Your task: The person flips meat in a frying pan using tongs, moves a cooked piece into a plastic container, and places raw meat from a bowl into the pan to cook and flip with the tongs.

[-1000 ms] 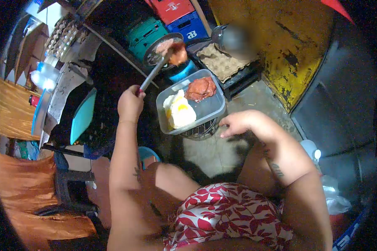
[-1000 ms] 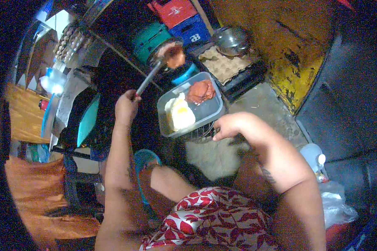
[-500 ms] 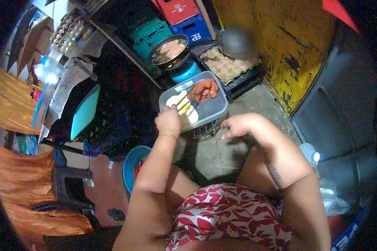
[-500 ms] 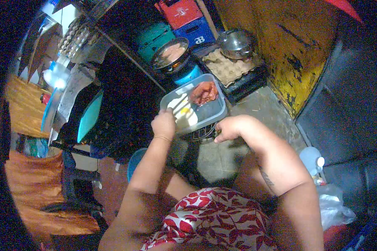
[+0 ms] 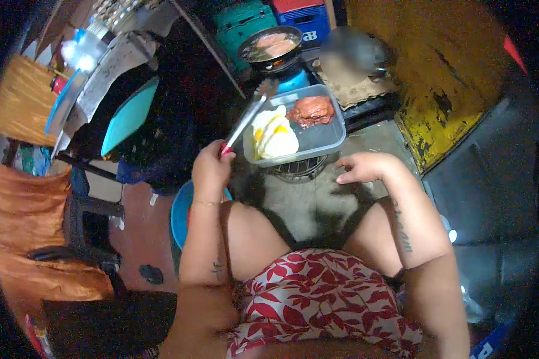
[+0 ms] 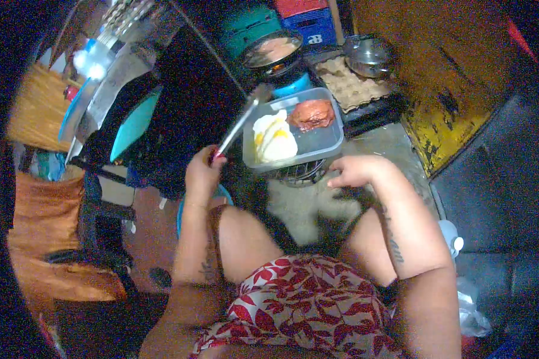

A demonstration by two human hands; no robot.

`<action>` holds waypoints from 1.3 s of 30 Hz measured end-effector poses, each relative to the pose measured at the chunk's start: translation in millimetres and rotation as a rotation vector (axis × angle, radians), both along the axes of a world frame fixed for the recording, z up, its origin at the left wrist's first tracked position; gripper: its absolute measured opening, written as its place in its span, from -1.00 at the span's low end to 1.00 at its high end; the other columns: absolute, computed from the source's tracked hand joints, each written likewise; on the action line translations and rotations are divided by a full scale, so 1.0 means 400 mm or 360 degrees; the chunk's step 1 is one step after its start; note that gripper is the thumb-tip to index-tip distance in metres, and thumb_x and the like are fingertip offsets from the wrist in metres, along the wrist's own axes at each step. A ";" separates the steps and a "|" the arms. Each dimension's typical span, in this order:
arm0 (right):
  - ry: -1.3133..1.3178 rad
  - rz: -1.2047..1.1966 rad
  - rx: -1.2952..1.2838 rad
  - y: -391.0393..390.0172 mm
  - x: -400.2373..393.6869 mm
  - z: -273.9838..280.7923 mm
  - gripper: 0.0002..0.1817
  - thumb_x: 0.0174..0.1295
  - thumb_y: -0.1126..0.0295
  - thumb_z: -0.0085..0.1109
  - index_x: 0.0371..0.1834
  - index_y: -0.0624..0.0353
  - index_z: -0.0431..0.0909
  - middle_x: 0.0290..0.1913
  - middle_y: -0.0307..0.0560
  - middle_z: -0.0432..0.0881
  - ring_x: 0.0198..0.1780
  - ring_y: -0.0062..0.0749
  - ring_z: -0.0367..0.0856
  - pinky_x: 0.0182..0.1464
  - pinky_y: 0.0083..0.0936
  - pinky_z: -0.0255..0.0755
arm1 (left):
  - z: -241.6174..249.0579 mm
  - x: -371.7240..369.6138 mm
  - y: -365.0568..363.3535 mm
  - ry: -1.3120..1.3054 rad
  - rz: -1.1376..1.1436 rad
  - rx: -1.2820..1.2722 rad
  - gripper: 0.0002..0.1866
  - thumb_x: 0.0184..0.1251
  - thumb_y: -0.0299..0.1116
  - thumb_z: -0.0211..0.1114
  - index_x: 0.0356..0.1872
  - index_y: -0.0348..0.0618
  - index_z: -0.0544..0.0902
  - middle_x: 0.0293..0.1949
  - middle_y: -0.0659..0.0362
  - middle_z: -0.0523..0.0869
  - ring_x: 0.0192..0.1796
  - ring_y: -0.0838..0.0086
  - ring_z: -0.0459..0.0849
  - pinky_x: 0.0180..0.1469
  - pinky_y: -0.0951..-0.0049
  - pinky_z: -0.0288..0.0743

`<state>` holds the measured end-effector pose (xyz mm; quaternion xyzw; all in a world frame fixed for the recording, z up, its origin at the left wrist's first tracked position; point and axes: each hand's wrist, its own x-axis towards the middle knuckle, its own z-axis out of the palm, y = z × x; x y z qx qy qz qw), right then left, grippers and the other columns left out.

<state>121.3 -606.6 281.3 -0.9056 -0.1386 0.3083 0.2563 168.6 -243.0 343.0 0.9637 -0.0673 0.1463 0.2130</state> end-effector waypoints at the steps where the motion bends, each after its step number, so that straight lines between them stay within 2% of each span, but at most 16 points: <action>1: 0.0000 -0.0031 0.0029 0.002 0.001 -0.005 -0.23 0.20 -0.14 0.24 0.35 0.17 0.44 0.27 0.16 0.55 0.31 -0.01 0.51 0.36 -0.25 0.35 | 0.001 -0.016 0.041 -0.0078 0.0043 -0.0048 -0.63 0.18 -0.30 0.41 0.02 -0.18 0.68 -0.11 -0.10 0.73 -0.03 0.01 0.70 0.02 0.18 0.55; 3: -0.0017 -0.0021 -0.0026 0.010 -0.006 0.007 -0.23 0.20 -0.14 0.24 0.36 0.17 0.44 0.28 0.17 0.55 0.31 -0.01 0.51 0.36 -0.26 0.35 | -0.052 -0.024 0.164 -0.0138 0.0115 -0.0309 -0.61 0.17 -0.33 0.43 0.04 -0.19 0.68 -0.14 -0.08 0.74 -0.09 0.12 0.73 0.00 0.24 0.57; 4: -0.0041 -0.0029 -0.0070 0.020 -0.013 0.016 -0.23 0.20 -0.13 0.24 0.37 0.17 0.43 0.28 0.17 0.54 0.31 -0.01 0.51 0.36 -0.26 0.34 | -0.028 -0.059 0.180 -0.0162 0.0124 -0.0472 -0.60 0.17 -0.34 0.44 0.05 -0.20 0.67 -0.15 -0.07 0.75 -0.12 0.16 0.74 -0.02 0.28 0.58; 5: -0.0026 0.0012 -0.0084 0.030 -0.017 0.024 -0.23 0.20 -0.13 0.24 0.37 0.17 0.43 0.28 0.17 0.54 0.31 -0.01 0.51 0.36 -0.26 0.34 | -0.003 -0.108 0.200 -0.0161 0.0242 -0.0238 -0.60 0.18 -0.39 0.43 0.06 -0.24 0.67 -0.16 -0.04 0.75 -0.17 0.27 0.74 -0.04 0.34 0.58; 8: 0.0013 -0.0027 -0.0125 0.060 -0.025 0.023 -0.22 0.19 -0.13 0.25 0.37 0.17 0.43 0.29 0.18 0.53 0.31 -0.01 0.51 0.36 -0.26 0.34 | -0.098 -0.158 0.357 -0.0150 0.0270 -0.0529 -0.62 0.19 -0.41 0.42 0.05 -0.26 0.67 -0.15 -0.03 0.76 -0.18 0.30 0.73 -0.05 0.36 0.58; 9: 0.0010 -0.0001 -0.0173 0.067 -0.024 0.017 -0.20 0.22 -0.13 0.24 0.39 0.21 0.39 0.30 0.21 0.52 0.31 0.01 0.51 0.35 -0.26 0.35 | -0.084 -0.191 0.353 -0.0082 0.0285 -0.0690 -0.62 0.19 -0.44 0.41 0.06 -0.26 0.66 -0.15 -0.01 0.76 -0.16 0.33 0.73 -0.04 0.39 0.57; 12: 0.0028 0.0056 -0.0332 0.101 -0.031 0.025 -0.18 0.24 -0.14 0.23 0.41 0.25 0.35 0.31 0.22 0.50 0.31 0.03 0.50 0.34 -0.26 0.35 | -0.122 -0.184 0.408 -0.0053 0.0284 -0.0453 -0.60 0.16 -0.43 0.43 0.06 -0.21 0.67 -0.15 -0.04 0.75 -0.14 0.22 0.74 -0.04 0.33 0.57; 13: 0.0043 0.0104 -0.0430 0.117 -0.032 0.034 -0.17 0.24 -0.15 0.22 0.40 0.26 0.35 0.31 0.20 0.50 0.31 0.03 0.50 0.34 -0.26 0.35 | -0.089 -0.179 0.373 -0.0053 0.0276 -0.0466 -0.60 0.16 -0.43 0.43 0.06 -0.21 0.67 -0.15 -0.04 0.75 -0.14 0.22 0.74 -0.04 0.33 0.57; 15: 0.0020 0.0129 -0.0445 0.134 -0.033 0.023 -0.16 0.24 -0.16 0.21 0.41 0.25 0.35 0.32 0.19 0.50 0.31 0.03 0.49 0.35 -0.26 0.35 | -0.026 -0.137 0.276 0.0023 0.0184 -0.0015 -0.59 0.16 -0.34 0.42 0.06 -0.14 0.67 -0.11 -0.06 0.73 -0.07 0.08 0.71 -0.01 0.23 0.57; 17: -0.0008 0.0153 -0.0404 0.150 -0.039 0.031 -0.16 0.23 -0.16 0.21 0.41 0.23 0.35 0.32 0.18 0.50 0.32 0.04 0.48 0.36 -0.25 0.33 | -0.023 -0.068 0.183 0.0032 0.0059 0.0128 -0.65 0.18 -0.25 0.39 -0.01 -0.09 0.69 -0.09 -0.07 0.71 -0.02 -0.01 0.67 -0.01 0.11 0.55; 18: -0.0017 0.0130 -0.0408 0.154 -0.040 0.026 -0.16 0.23 -0.16 0.21 0.41 0.23 0.35 0.32 0.18 0.50 0.32 0.04 0.48 0.36 -0.25 0.33 | 0.017 -0.059 0.107 0.0075 -0.0037 0.0278 -0.69 0.20 -0.23 0.36 -0.06 -0.09 0.69 -0.12 -0.04 0.71 -0.02 0.02 0.67 -0.02 0.09 0.54; 19: -0.0045 0.0150 -0.0394 0.154 -0.038 0.011 -0.17 0.22 -0.16 0.21 0.41 0.23 0.36 0.32 0.18 0.50 0.32 0.04 0.48 0.36 -0.25 0.33 | -0.006 -0.025 0.060 0.0022 -0.0072 0.0375 -0.67 0.20 -0.19 0.39 -0.01 0.00 0.70 -0.12 -0.01 0.72 -0.06 0.02 0.69 -0.03 0.06 0.56; 22: -0.0079 0.0128 -0.0364 0.155 -0.050 0.019 -0.19 0.21 -0.13 0.23 0.39 0.23 0.38 0.30 0.19 0.51 0.31 0.06 0.49 0.35 -0.24 0.34 | -0.033 0.043 -0.078 0.0037 -0.0291 0.0688 -0.78 0.25 -0.26 0.29 -0.13 -0.06 0.68 -0.16 0.00 0.71 -0.13 0.06 0.73 -0.15 0.06 0.61; 25: -0.0034 0.0165 -0.0449 0.139 -0.058 0.020 -0.20 0.20 -0.13 0.24 0.37 0.22 0.41 0.26 0.24 0.54 0.27 0.09 0.53 0.32 -0.20 0.38 | -0.072 0.075 -0.176 0.0014 -0.0297 0.0947 -0.82 0.25 -0.31 0.23 -0.16 -0.07 0.66 -0.17 0.02 0.71 -0.15 0.08 0.75 -0.21 0.05 0.63; 29: -0.0144 0.0132 -0.0472 0.103 -0.065 -0.011 -0.30 0.19 -0.13 0.27 0.29 0.07 0.51 0.19 0.14 0.61 0.21 0.05 0.57 0.27 -0.15 0.44 | -0.123 0.097 -0.227 -0.0062 -0.0276 0.0989 -0.80 0.26 -0.35 0.18 -0.13 -0.08 0.64 -0.14 0.05 0.71 -0.14 0.13 0.76 -0.20 0.08 0.64; 39: -0.0089 0.0066 -0.0335 0.068 -0.090 0.047 -0.23 0.20 -0.13 0.25 0.38 0.13 0.40 0.23 0.17 0.57 0.24 0.10 0.54 0.28 -0.17 0.41 | -0.134 0.097 -0.243 -0.0088 -0.0251 0.1099 -0.79 0.34 -0.35 0.08 -0.10 -0.07 0.63 -0.11 0.06 0.70 -0.11 0.14 0.75 -0.15 0.10 0.63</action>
